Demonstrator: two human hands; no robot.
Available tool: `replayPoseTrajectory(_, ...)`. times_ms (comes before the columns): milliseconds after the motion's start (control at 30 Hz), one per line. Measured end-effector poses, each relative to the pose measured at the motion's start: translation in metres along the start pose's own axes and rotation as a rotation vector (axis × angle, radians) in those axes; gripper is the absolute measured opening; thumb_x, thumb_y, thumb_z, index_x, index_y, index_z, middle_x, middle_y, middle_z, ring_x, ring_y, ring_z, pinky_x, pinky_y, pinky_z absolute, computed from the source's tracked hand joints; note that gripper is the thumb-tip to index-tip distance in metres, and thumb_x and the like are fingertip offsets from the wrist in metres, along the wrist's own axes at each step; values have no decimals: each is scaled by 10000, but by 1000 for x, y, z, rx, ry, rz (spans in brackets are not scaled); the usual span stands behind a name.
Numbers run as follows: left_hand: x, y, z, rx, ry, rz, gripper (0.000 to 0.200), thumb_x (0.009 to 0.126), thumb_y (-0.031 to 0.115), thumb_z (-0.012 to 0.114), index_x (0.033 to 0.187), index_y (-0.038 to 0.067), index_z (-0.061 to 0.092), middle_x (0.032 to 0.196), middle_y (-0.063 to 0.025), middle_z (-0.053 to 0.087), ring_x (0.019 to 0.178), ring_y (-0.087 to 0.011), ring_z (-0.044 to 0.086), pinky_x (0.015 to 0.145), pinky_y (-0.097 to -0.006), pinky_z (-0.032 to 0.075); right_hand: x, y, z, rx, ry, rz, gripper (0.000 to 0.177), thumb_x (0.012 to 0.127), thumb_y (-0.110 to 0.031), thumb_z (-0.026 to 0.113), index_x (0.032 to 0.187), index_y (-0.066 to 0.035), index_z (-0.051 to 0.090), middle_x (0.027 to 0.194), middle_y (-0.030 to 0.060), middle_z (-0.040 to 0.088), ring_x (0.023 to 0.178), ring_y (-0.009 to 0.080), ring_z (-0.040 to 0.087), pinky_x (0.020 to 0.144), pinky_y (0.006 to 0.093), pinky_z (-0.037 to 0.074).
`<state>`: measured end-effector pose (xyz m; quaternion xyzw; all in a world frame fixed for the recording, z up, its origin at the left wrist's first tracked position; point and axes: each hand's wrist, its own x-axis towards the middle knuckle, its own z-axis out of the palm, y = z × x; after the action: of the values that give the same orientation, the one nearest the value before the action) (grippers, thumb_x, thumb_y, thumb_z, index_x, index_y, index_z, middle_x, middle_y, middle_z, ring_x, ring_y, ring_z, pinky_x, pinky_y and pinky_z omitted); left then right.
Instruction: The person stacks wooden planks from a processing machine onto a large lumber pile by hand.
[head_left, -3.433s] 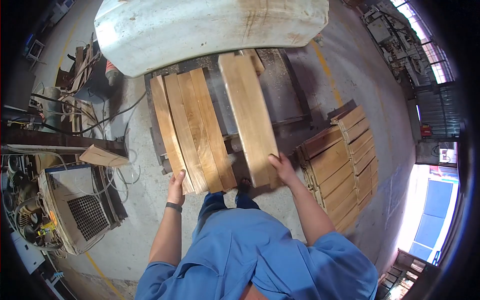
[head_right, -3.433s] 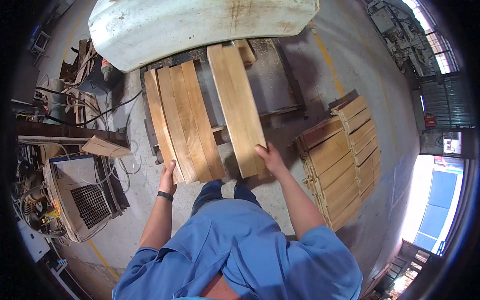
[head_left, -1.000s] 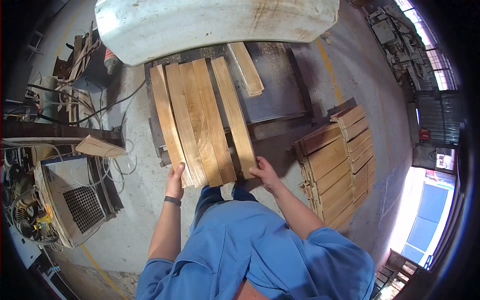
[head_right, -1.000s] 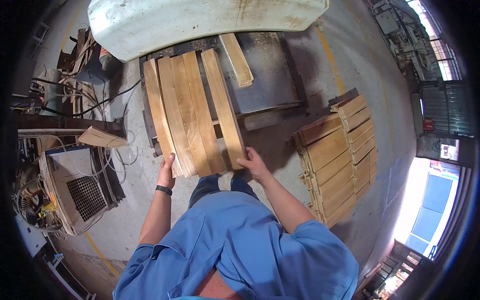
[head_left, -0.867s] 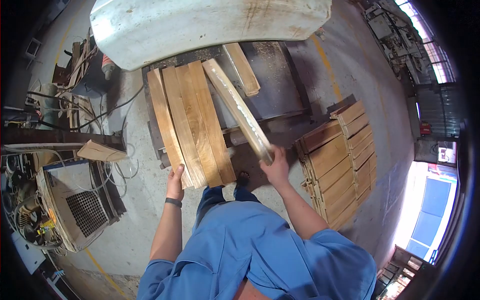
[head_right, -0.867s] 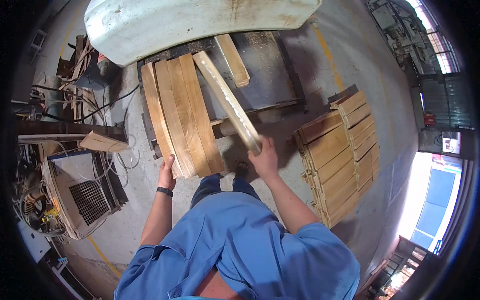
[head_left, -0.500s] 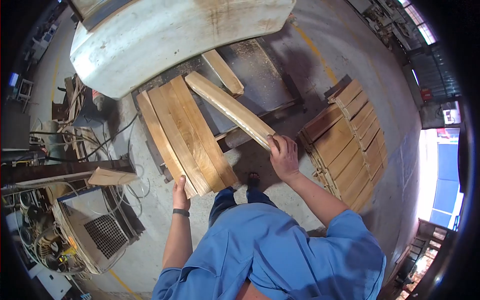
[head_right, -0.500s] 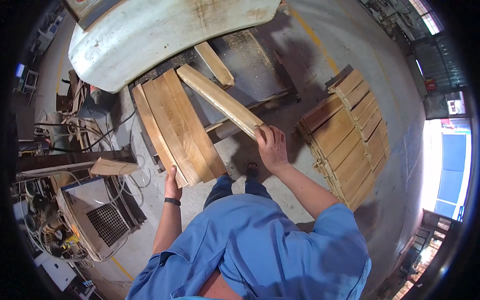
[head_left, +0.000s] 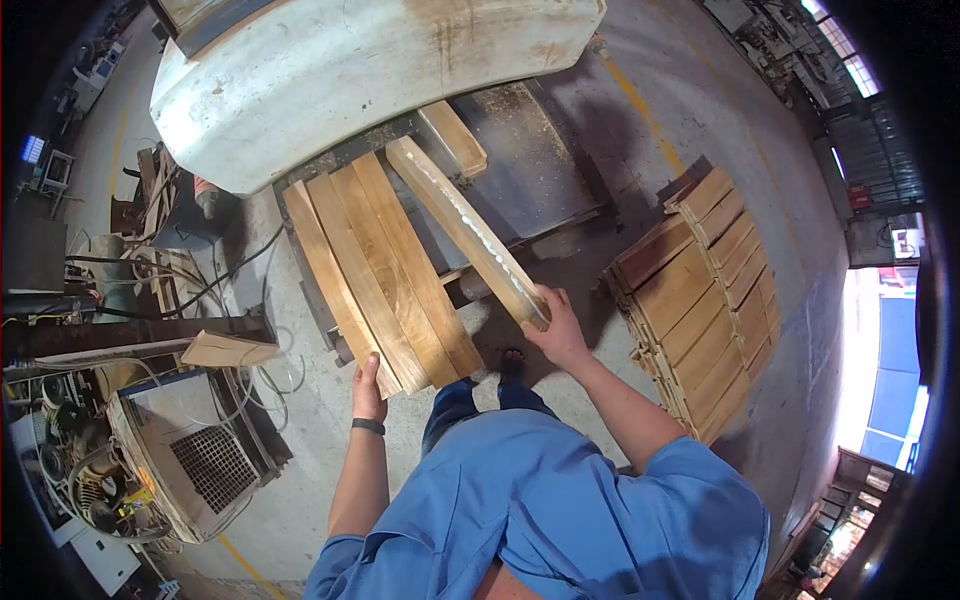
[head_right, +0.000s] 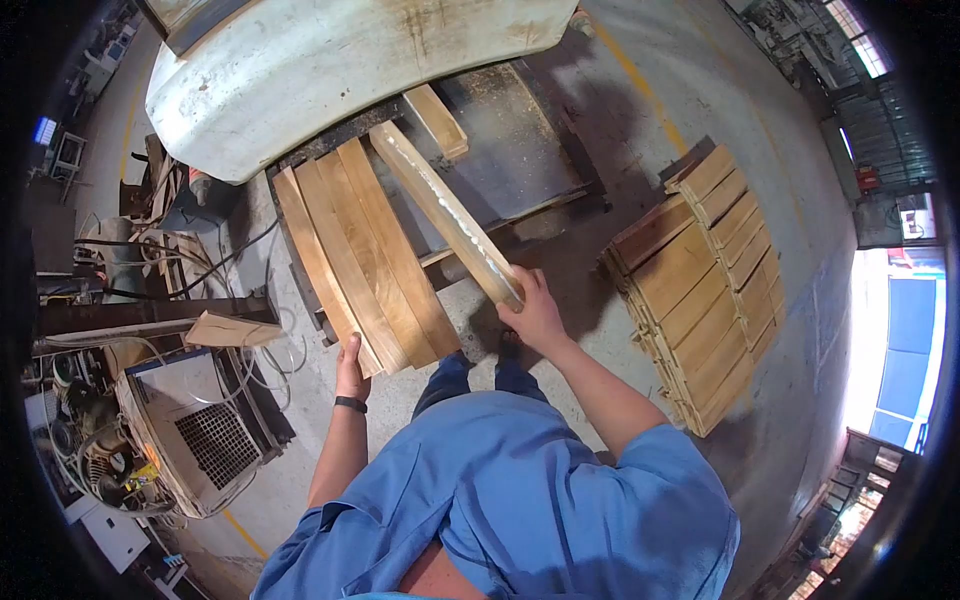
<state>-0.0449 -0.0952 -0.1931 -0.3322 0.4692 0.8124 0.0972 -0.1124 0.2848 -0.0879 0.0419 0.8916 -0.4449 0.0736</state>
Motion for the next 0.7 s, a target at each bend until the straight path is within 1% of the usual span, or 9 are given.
replayPoseTrajectory(100, -2, 3, 3, 9, 8, 0, 582, 947, 337, 708, 1367, -21, 524, 1308, -120, 630, 1194, -239, 616, 1038, -376, 478, 7, 9, 11, 119, 92, -93, 687, 746, -102, 768, 1381, -115, 505, 1265, 170, 504, 1167, 411, 527, 1002, 461, 466)
replayPoseTrajectory(200, -2, 2, 3, 7, 23, 0, 581, 946, 339, 708, 1366, -18, 525, 1299, -115, 634, 1190, -233, 617, 1034, -374, 479, 17, -10, 22, -121, 291, -170, 683, 744, -67, 760, 1377, -112, 507, 1287, 156, 510, 1201, 400, 509, 1033, 467, 437)
replayPoseTrajectory(300, -3, 1, 3, 6, 27, 5, 571, 945, 336, 709, 1358, -16, 530, 1292, -114, 637, 1186, -228, 618, 1030, -371, 481, 30, -36, 40, -513, 351, -227, 693, 742, -44, 755, 1385, -108, 504, 1327, 141, 506, 1237, 385, 486, 1071, 495, 393)
replayPoseTrajectory(333, -3, 0, 2, 7, 26, 7, 564, 946, 332, 709, 1353, -15, 533, 1289, -114, 639, 1183, -227, 620, 1028, -369, 482, 29, -33, 45, -535, 305, -217, 728, 738, -48, 759, 1413, -103, 490, 1412, 145, 450, 1283, 379, 458, 1108, 520, 350)
replayPoseTrajectory(433, -3, 3, 4, 1, 14, 18, 544, 949, 317, 706, 1345, -14, 538, 1283, -114, 641, 1175, -224, 623, 1024, -363, 485, 19, -22, 51, -530, 86, -333, 785, 729, -70, 778, 1449, -112, 468, 1483, 155, 372, 1332, 389, 432, 1128, 524, 343)
replayPoseTrajectory(467, -4, 4, 5, -3, 12, 20, 537, 950, 312, 705, 1343, -14, 540, 1282, -114, 641, 1173, -223, 624, 1023, -361, 485, 12, -20, 49, -574, -35, -381, 713, 808, -88, 715, 1471, -123, 453, 1524, 154, 317, 1382, 387, 398, 1130, 510, 364)
replayPoseTrajectory(567, -4, 4, 4, -5, 9, 15, 539, 950, 302, 707, 1351, -16, 536, 1285, -115, 641, 1169, -220, 624, 1021, -356, 485, 12, -4, 49, -658, -136, -537, 601, 902, -103, 608, 1480, -128, 444, 1530, 149, 319, 1400, 378, 388, 1110, 499, 398)
replayPoseTrajectory(600, -3, 2, 2, -13, 10, 17, 551, 945, 300, 716, 1356, -19, 533, 1280, -113, 644, 1161, -216, 626, 1016, -351, 485, 18, -7, 44, -622, -142, -574, 511, 947, -110, 528, 1455, -118, 483, 1501, 153, 375, 1384, 366, 410, 1095, 489, 419)
replayPoseTrajectory(700, -4, 3, 4, 3, 32, 13, 546, 944, 297, 720, 1351, -18, 538, 1268, -107, 652, 1150, -210, 630, 1008, -350, 488, 57, -15, 42, -542, -240, -607, 487, 930, -118, 549, 1417, -107, 534, 1458, 162, 438, 1348, 365, 443, 1084, 494, 419)
